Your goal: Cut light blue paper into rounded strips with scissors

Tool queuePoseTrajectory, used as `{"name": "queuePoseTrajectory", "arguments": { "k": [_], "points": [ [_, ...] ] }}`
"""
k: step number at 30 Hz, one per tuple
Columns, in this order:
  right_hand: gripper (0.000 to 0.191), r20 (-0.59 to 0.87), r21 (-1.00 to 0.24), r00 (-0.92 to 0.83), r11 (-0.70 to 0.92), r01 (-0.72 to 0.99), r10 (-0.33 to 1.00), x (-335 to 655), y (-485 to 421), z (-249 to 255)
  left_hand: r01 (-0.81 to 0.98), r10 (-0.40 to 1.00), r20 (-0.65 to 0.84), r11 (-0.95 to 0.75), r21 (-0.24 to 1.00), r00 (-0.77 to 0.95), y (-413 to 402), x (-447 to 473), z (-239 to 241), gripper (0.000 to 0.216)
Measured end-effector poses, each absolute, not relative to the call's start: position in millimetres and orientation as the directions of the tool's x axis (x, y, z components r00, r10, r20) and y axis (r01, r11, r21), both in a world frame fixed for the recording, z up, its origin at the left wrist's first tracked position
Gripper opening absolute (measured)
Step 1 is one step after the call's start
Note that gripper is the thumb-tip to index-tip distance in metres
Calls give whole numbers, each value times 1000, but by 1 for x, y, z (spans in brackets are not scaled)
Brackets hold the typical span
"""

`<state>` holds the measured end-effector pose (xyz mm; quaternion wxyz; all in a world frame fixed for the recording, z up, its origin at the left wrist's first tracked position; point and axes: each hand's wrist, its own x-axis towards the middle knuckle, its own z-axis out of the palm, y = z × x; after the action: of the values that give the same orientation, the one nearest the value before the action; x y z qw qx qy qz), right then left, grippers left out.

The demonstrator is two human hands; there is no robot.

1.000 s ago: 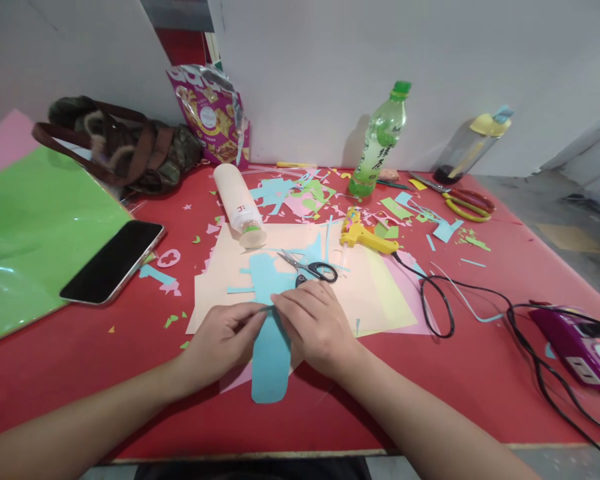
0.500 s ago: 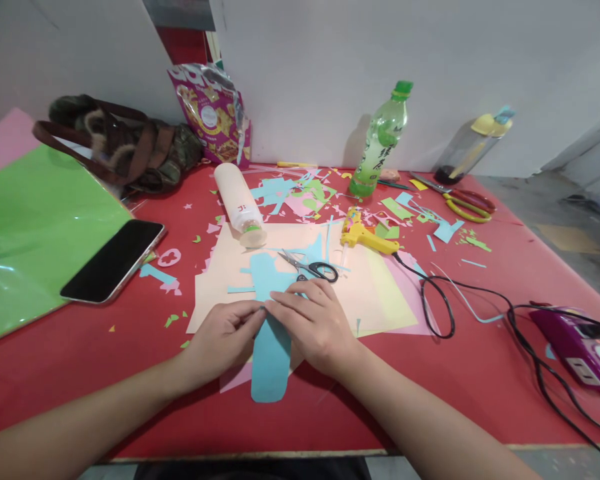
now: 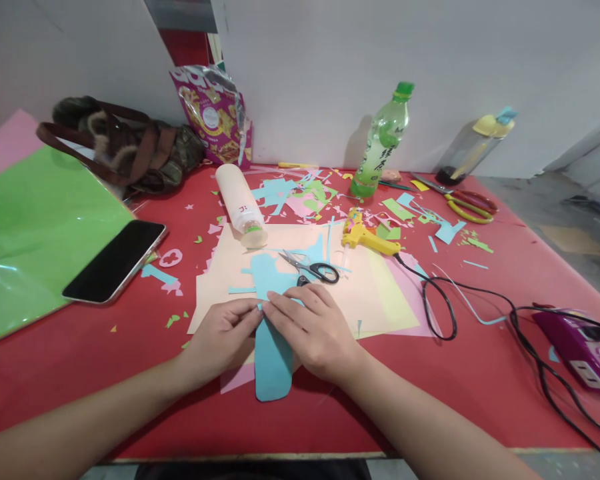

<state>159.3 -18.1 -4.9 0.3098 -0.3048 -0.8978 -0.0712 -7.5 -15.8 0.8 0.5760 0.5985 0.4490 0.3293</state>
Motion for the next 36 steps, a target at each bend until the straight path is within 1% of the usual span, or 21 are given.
{"name": "queuePoseTrajectory", "arguments": {
  "k": [4,11,21,26,31,33,36],
  "points": [
    [24,589,-23,-618,775,632,521,155,-21,-3,55,918,-136,124,991,373,-15,-6,0,25],
    [25,580,-31,-615,768,639,534,155,-23,-1,-87,905,-181,231,969,384,-17,-3,1,22],
    [25,581,-32,-622,779,626,525,154,-23,-1,-188,904,-163,253,949,396,-19,-5,-2,24],
    [23,590,-32,-617,779,626,521,154,-23,0,-76,920,-189,227,971,343,-17,-5,-3,26],
    [23,620,-79,-599,800,595,507,154,-23,1,-9,918,-165,180,984,360,-17,-7,-6,29],
    [23,655,-146,-538,787,599,531,154,-22,1,45,923,-145,139,989,357,-17,-8,-6,29],
    [21,683,-326,-386,731,599,621,153,-19,1,132,930,-116,74,989,350,-15,-9,-6,31]
  ]
}}
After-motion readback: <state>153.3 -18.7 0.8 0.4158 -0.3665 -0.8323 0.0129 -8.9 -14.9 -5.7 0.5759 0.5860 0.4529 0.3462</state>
